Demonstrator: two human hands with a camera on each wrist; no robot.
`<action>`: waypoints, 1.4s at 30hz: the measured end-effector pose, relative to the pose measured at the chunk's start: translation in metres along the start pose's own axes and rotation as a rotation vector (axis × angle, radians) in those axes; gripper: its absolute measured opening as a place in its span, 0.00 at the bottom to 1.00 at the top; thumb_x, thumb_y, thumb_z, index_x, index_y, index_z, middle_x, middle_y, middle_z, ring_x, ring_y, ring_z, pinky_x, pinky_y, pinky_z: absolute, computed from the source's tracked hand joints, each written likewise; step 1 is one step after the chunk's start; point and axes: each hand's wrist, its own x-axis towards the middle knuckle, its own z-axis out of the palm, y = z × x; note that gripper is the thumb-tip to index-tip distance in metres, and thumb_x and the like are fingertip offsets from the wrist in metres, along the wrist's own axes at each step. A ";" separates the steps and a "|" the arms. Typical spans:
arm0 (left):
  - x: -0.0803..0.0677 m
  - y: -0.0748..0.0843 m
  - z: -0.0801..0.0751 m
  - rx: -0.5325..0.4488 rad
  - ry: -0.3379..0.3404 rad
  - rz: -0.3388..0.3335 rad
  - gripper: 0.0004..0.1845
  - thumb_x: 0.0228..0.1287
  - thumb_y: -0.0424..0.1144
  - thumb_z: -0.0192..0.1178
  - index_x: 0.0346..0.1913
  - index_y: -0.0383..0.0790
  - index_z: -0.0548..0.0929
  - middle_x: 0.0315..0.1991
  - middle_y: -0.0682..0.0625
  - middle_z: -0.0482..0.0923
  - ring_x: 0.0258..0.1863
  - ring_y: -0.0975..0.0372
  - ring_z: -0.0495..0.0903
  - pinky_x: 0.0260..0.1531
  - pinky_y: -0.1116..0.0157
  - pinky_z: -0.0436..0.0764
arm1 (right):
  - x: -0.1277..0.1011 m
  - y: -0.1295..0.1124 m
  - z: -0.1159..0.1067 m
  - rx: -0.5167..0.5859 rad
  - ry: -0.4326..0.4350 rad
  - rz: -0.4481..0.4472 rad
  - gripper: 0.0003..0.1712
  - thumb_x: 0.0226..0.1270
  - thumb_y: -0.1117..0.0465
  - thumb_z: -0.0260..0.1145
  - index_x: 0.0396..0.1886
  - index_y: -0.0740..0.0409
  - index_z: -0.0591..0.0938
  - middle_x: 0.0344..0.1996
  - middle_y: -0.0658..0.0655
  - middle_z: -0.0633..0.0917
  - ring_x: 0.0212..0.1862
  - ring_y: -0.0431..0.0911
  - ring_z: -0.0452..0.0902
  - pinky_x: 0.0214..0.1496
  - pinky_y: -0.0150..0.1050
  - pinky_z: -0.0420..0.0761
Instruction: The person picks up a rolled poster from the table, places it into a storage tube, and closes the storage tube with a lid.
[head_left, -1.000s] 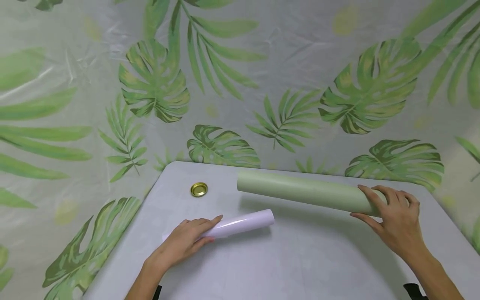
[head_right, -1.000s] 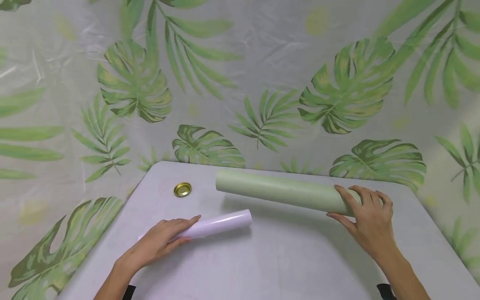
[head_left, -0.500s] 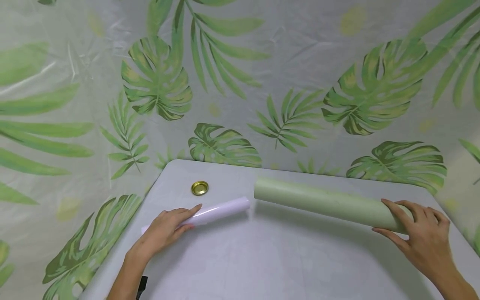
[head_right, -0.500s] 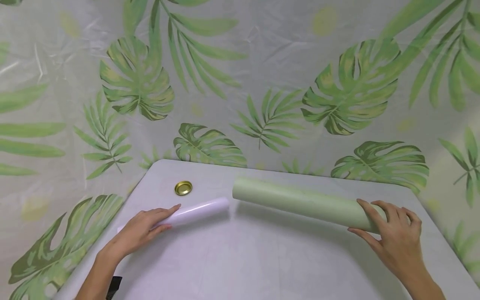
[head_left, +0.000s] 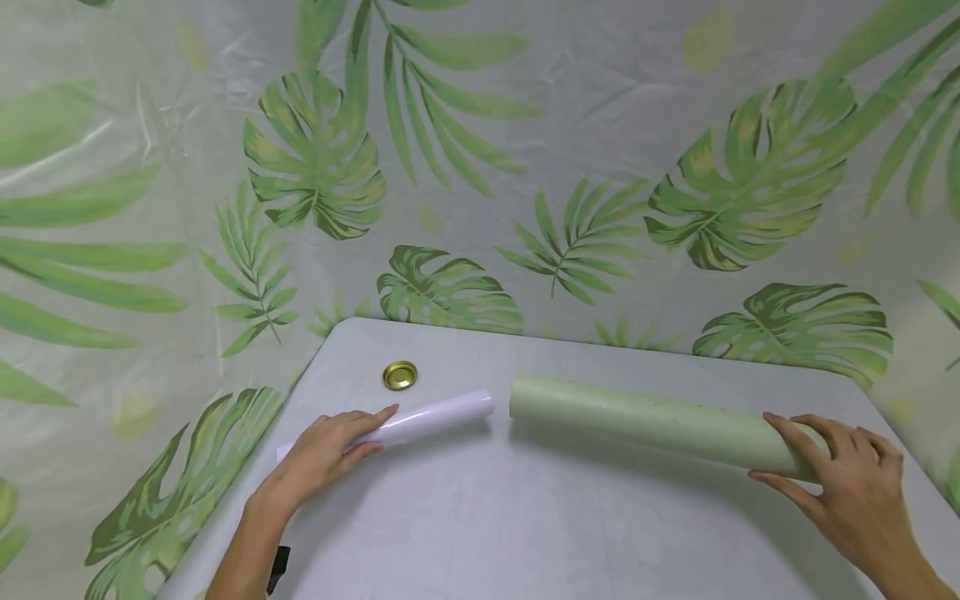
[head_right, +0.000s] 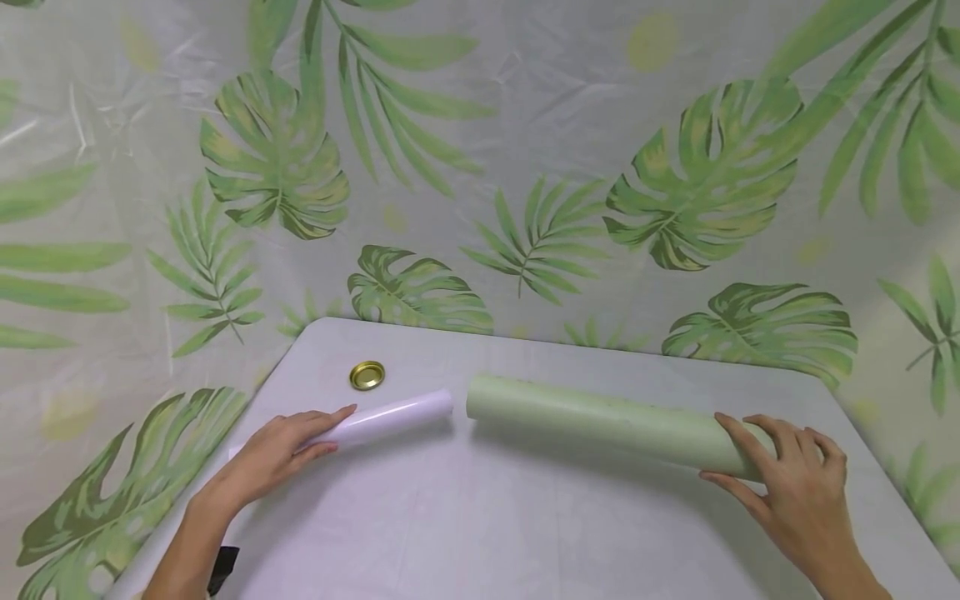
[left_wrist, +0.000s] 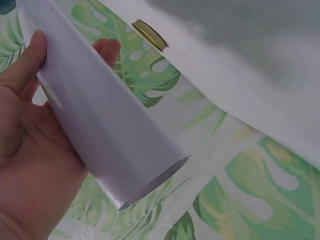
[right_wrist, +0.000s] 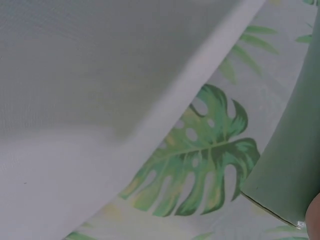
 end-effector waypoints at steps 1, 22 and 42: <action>0.001 0.000 0.000 0.001 0.003 0.005 0.28 0.69 0.40 0.68 0.71 0.46 0.78 0.54 0.49 0.89 0.51 0.53 0.89 0.49 0.46 0.82 | -0.001 0.000 0.001 0.007 0.005 -0.001 0.54 0.64 0.14 0.41 0.61 0.52 0.84 0.46 0.69 0.83 0.47 0.66 0.75 0.51 0.66 0.65; 0.013 0.004 0.005 -0.047 0.019 0.098 0.28 0.67 0.37 0.69 0.70 0.46 0.79 0.55 0.49 0.88 0.52 0.56 0.88 0.51 0.53 0.85 | 0.004 -0.008 0.012 0.071 0.020 -0.023 0.52 0.64 0.15 0.44 0.61 0.50 0.85 0.47 0.66 0.83 0.47 0.63 0.76 0.53 0.65 0.65; 0.021 0.014 -0.003 -0.210 -0.042 0.104 0.28 0.65 0.37 0.71 0.69 0.51 0.81 0.59 0.54 0.87 0.59 0.59 0.86 0.54 0.56 0.84 | 0.008 -0.014 0.018 0.175 0.020 -0.049 0.49 0.63 0.17 0.48 0.63 0.47 0.85 0.48 0.60 0.83 0.49 0.59 0.75 0.53 0.65 0.65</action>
